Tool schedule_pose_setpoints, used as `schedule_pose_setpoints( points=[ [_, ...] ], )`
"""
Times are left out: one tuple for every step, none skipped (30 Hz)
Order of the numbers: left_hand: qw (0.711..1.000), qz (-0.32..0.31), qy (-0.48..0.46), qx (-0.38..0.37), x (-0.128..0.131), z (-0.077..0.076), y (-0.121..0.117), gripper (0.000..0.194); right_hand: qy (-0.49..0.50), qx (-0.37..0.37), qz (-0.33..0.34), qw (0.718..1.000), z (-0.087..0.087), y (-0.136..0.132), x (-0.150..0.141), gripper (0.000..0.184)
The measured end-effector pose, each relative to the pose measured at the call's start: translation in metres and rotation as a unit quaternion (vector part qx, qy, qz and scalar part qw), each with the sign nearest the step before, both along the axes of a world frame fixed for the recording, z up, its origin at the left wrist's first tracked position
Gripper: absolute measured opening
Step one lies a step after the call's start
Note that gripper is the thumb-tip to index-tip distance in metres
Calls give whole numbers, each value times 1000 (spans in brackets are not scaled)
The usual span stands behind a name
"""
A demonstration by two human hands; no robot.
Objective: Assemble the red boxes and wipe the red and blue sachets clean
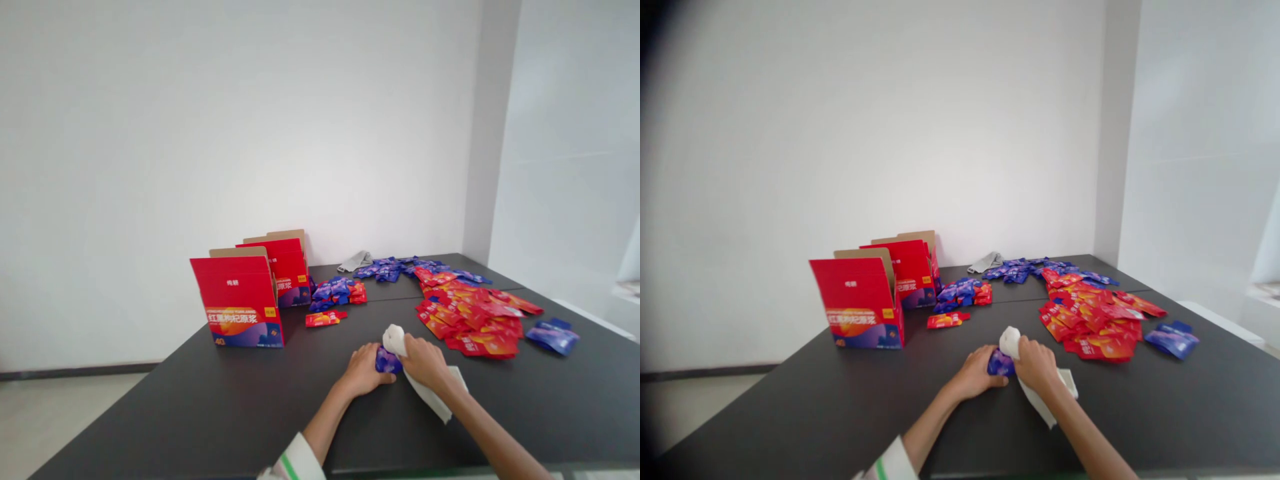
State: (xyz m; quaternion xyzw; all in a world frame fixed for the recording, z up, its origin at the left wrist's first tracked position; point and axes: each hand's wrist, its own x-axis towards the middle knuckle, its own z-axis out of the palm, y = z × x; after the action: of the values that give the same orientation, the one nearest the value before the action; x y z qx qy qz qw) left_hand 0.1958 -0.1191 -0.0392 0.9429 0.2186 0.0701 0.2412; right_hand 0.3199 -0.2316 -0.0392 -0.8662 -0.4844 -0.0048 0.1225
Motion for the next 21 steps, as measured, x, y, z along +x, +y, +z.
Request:
schedule_pose_setpoints(
  points=[
    [1000, -2, -8, 6, 0, -2, 1, 61, 1, -1, 14, 1000, 0, 0, -1, 24],
    [1000, -5, -17, 14, 1, -3, 2, 59, 2, -1, 29, 1000, -1, 1, -1, 23],
    [999, -7, -23, 22, 1, -5, 3, 58, 2, -1, 38, 999, -1, 1, 0, 22],
    [999, -8, -23, 25, 2, -6, 3, 58, 0, 0, 36, 999, -1, 2, 2, 21],
    [999, -8, -21, 28, 2, -7, 3, 60, -3, 0, 22, 1000, -2, 2, 5, 21],
    [999, -8, -19, 29, 3, -7, 4, 62, -6, 1, -1, 1000, -2, 2, 9, 21],
    [999, -10, -16, 29, 2, -7, 4, 65, -7, 1, -30, 1000, -3, 2, 15, 21],
    [1000, -11, -12, 27, 1, -5, 5, 67, -8, 1, -61, 998, -4, 2, 21, 23],
    [1000, -8, -6, 25, -1, -3, 7, 69, -8, 1, -88, 996, -6, 1, 27, 24],
    [1000, -3, 3, 24, -5, -1, 10, 70, -5, 2, -110, 994, -9, 1, 33, 25],
    [1000, 5, 13, 23, -9, 2, 15, 71, 2, 4, -126, 992, -12, 0, 39, 26],
    [999, 14, 21, 23, -14, 5, 22, 72, 14, 8, -135, 991, -16, -1, 43, 26],
    [999, 24, 24, 22, -19, 8, 30, 73, 27, 15, -138, 990, -20, -1, 48, 26],
    [999, 33, 20, 22, -25, 11, 40, 74, 43, 23, -136, 989, -24, -1, 52, 27],
    [999, 43, 7, 21, -31, 14, 52, 75, 59, 31, -131, 989, -28, -1, 56, 28],
    [998, 56, -12, 21, -36, 17, 64, 76, 72, 38, -123, 989, -32, -1, 59, 29],
    [996, 74, -32, 26, -41, 20, 77, 75, 82, 41, -115, 989, -35, 0, 62, 30],
    [994, 92, -51, 37, -45, 24, 90, 74, 91, 44, -108, 989, -38, 1, 65, 31],
    [991, 109, -66, 50, -48, 28, 103, 72, 100, 46, -101, 989, -40, 2, 68, 32],
    [988, 122, -76, 65, -49, 31, 116, 71, 106, 48, -94, 989, -41, 3, 70, 34],
    [985, 131, -80, 78, -50, 34, 127, 70, 112, 50, -88, 989, -42, 4, 72, 35]
  ],
)
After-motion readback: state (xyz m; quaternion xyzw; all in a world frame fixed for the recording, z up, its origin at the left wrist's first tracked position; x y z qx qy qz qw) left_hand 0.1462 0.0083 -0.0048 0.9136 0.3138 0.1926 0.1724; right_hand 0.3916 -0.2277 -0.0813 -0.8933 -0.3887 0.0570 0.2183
